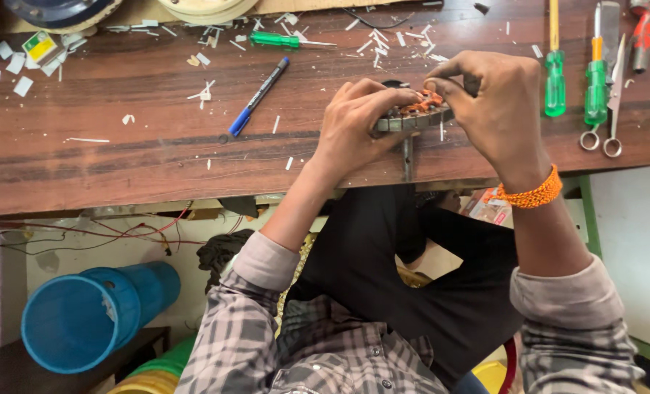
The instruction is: The person works on a small electric motor armature clamped at the workbench, pressing and seating copper wire windings into the rotor slots by hand and using a screwdriver to adjust and tighten components. They rotate the armature to reach different sides and continue fitting the windings.
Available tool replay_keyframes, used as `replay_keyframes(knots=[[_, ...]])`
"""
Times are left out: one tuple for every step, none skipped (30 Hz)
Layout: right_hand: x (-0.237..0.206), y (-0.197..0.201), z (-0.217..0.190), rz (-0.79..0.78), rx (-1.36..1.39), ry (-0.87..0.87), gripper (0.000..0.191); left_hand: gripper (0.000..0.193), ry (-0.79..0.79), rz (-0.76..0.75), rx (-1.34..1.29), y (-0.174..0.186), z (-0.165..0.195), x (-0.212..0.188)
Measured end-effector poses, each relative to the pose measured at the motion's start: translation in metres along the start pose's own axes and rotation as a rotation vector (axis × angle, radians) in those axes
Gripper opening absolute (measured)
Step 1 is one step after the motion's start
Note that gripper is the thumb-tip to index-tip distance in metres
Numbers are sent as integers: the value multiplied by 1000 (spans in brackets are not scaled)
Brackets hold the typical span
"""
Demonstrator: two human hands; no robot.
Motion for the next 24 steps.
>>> replay_keyframes(knots=[[2, -2, -2, 2, -20, 34, 6, 43, -7, -2, 22, 0, 1, 0], [4, -3, -4, 3, -40, 69, 5, 44, -12, -10, 33, 0, 2, 0], [5, -5, -6, 4, -60, 104, 4, 46, -17, -17, 45, 0, 3, 0], [7, -6, -7, 0, -81, 111, 4, 48, -23, -24, 55, 0, 4, 0], [8, -7, -6, -3, -105, 115, 6, 49, 1, -25, 44, 2, 3, 0], [9, -7, -5, -3, -131, 116, 8, 50, 24, -27, 30, 3, 4, -1], [9, -6, -6, 20, -141, 132, 8, 52, 43, -29, 15, 3, 4, 0], [9, -5, -7, 43, -151, 147, 8, 45, 75, 4, -84, 7, 1, 1], [8, -4, -7, 69, -160, 163, 8, 38, 103, 36, -182, 11, -2, 3], [7, -2, -5, 85, -163, 157, 9, 33, 129, 67, -282, 12, -5, 7], [6, -2, -4, 102, -165, 148, 10, 39, 279, 52, -342, 8, -16, 8], [4, -1, -3, 115, -166, 138, 11, 45, 432, 32, -403, 3, -26, 8], [3, 0, -1, 129, -156, 120, 12, 51, 588, 10, -463, -3, -35, 7], [2, -1, -1, 141, -144, 104, 13, 53, 566, -45, -406, -5, -37, 14], [1, -1, -1, 152, -132, 91, 14, 56, 544, -97, -347, -6, -40, 22], [1, -2, -2, 161, -125, 90, 13, 59, 521, -147, -285, -8, -43, 30], [1, -2, -4, 169, -117, 89, 13, 51, 486, -166, -308, -11, -45, 36], [0, -1, -6, 177, -108, 88, 12, 43, 453, -185, -330, -15, -45, 40], [0, -1, -6, 138, -71, 58, 12, 35, 418, -207, -352, -18, -46, 41], [0, -1, -6, 100, -32, 23, 12, 31, 392, -217, -429, -21, -46, 39], [-2, -2, -6, 65, 7, -14, 12, 27, 364, -229, -508, -23, -46, 37], [-5, 0, -7, 40, 19, -40, 13, 22, 336, -240, -588, -26, -47, 34], [-10, 3, -8, 10, 28, -66, 13, 19, 296, -218, -616, -24, -48, 33], [-15, 4, -9, -21, 35, -91, 14, 17, 257, -194, -646, -21, -49, 31]])
Point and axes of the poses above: each hand's wrist, its own x-axis towards the middle knuckle, its own y-axis out of the back of the hand, z = x × y, the point moved 8 cm from there along x, towards the middle knuckle, and after that the axes turned 15 degrees about -y, right-handed, at the moved point
